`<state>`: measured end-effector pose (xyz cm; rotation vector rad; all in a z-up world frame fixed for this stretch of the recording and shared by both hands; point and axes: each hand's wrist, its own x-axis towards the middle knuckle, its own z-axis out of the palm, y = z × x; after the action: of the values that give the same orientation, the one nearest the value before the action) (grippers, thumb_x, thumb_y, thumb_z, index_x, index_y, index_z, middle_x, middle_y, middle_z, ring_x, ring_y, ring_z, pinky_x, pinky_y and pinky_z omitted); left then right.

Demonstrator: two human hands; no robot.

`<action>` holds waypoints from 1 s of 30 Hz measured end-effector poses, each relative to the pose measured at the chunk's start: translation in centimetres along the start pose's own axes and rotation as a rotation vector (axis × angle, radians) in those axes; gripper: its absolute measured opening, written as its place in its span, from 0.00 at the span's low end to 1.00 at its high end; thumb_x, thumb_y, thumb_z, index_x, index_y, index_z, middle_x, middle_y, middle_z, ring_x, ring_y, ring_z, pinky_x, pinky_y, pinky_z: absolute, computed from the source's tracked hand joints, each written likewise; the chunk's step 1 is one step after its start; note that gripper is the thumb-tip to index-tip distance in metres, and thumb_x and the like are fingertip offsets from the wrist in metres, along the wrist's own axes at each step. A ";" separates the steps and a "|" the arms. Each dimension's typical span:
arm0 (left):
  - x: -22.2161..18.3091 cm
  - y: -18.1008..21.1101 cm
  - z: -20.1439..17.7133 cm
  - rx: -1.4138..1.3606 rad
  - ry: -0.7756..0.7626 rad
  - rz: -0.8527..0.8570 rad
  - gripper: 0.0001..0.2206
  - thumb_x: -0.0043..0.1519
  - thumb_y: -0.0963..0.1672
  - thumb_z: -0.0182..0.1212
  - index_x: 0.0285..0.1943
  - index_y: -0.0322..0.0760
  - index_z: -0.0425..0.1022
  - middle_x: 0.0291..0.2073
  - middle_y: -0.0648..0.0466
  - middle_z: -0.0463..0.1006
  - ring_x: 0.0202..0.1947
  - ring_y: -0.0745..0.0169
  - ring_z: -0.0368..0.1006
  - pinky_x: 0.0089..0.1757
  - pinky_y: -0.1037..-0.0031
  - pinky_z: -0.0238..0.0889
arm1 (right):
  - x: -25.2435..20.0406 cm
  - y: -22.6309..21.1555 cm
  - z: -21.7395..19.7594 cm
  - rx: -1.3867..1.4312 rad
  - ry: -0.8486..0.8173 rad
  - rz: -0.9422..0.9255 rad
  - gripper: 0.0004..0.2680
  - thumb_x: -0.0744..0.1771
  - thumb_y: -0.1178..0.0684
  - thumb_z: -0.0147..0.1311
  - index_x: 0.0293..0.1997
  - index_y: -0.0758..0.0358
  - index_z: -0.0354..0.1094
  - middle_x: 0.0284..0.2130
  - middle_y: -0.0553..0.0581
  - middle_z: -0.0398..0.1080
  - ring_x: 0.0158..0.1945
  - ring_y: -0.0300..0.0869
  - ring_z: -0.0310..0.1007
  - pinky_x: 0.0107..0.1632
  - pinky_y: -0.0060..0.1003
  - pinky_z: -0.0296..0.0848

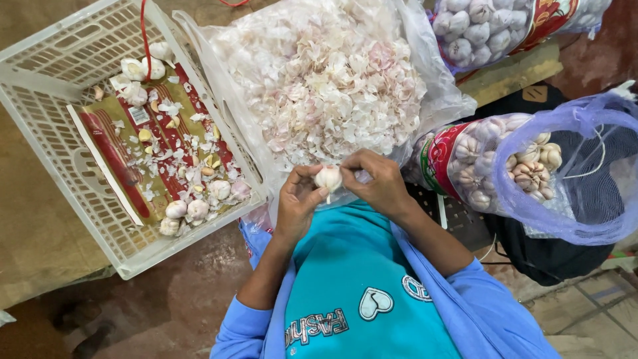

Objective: The person peels garlic cloves by hand, removing the outer skins and placing them into a plastic bag. The peeled cloves are placed into a mesh bag. The person works continuously with multiple garlic bulbs throughout the clip.

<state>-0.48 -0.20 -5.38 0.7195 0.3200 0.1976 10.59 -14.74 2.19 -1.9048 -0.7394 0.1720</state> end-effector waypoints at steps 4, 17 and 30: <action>-0.2 1.2 1.9 -0.159 -0.012 -0.088 0.22 0.59 0.36 0.64 0.63 0.26 0.67 0.54 0.36 0.77 0.52 0.51 0.78 0.51 0.64 0.76 | 0.5 4.4 0.6 -0.105 0.023 0.032 0.02 0.65 0.64 0.63 0.39 0.68 0.76 0.27 0.62 0.75 0.32 0.52 0.80 0.36 0.40 0.78; 0.0 -1.1 0.2 -0.115 -0.043 -0.120 0.21 0.63 0.34 0.60 0.66 0.21 0.66 0.57 0.37 0.76 0.56 0.44 0.76 0.53 0.57 0.75 | -0.3 3.3 0.7 0.600 -0.154 0.375 0.03 0.68 0.62 0.58 0.41 0.74 0.75 0.25 0.57 0.71 0.26 0.36 0.74 0.32 0.32 0.79; 0.8 0.0 0.0 -0.455 0.134 -0.244 0.13 0.67 0.43 0.59 0.59 0.36 0.69 0.49 0.39 0.82 0.49 0.43 0.80 0.49 0.62 0.79 | -0.3 4.1 2.0 0.490 0.149 0.323 0.11 0.66 0.65 0.63 0.53 0.72 0.70 0.40 0.69 0.78 0.36 0.43 0.81 0.40 0.38 0.81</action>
<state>0.23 0.06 -5.54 0.2146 0.4681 0.0807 11.19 -14.45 -2.30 -1.5316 -0.2508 0.3730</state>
